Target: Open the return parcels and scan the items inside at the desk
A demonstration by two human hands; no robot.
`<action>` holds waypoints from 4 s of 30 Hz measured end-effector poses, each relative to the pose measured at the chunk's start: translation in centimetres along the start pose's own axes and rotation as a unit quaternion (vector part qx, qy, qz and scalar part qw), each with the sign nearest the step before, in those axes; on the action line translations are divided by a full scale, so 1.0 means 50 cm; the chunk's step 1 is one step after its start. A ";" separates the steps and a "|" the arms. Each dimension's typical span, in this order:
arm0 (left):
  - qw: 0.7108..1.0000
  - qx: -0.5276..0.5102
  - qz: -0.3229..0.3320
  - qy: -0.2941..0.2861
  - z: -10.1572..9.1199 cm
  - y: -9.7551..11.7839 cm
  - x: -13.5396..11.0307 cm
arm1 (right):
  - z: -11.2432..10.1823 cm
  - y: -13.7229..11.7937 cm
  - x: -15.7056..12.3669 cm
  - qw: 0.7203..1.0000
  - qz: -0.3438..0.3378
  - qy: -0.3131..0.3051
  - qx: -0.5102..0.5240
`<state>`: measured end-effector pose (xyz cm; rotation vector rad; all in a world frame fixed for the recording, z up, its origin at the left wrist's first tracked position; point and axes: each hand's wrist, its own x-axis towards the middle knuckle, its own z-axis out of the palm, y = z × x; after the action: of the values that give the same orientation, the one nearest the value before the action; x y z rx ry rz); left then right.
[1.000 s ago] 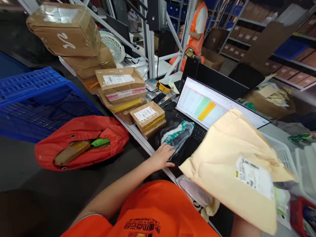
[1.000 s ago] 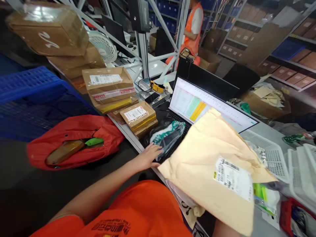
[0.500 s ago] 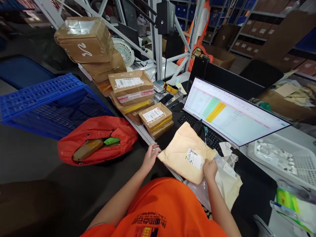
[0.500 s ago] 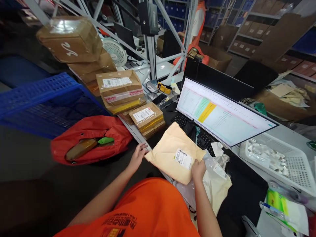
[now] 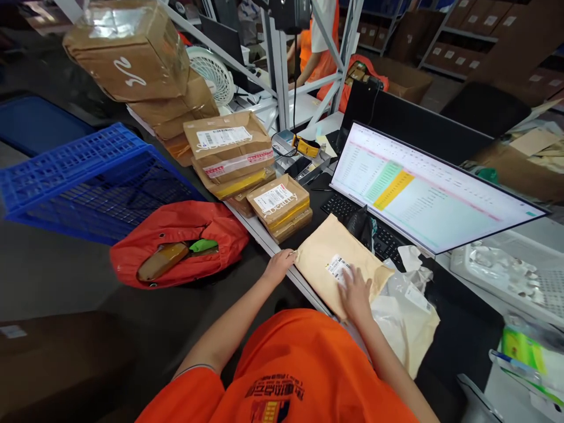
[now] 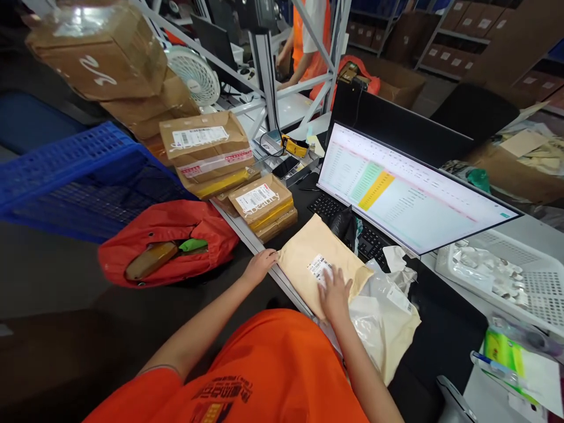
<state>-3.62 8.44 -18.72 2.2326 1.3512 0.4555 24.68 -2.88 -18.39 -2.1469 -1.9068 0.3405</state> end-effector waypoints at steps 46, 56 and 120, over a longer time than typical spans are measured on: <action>0.975 -0.114 -0.075 0.176 -0.173 0.072 -0.053 | 0.088 -0.036 -0.009 0.950 -0.007 -0.305 -0.063; 0.925 -0.233 -0.185 0.238 -0.160 0.104 -0.053 | -0.002 -0.076 0.009 0.964 -0.016 -0.263 -0.031; 0.971 0.176 -0.030 -0.159 -0.280 0.215 0.016 | -0.131 -0.287 -0.029 0.938 -0.285 -0.199 -0.014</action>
<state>-2.65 8.22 -1.08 2.4011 1.4021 -0.1769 13.27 -2.90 -7.39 -1.5063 -2.6537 0.6587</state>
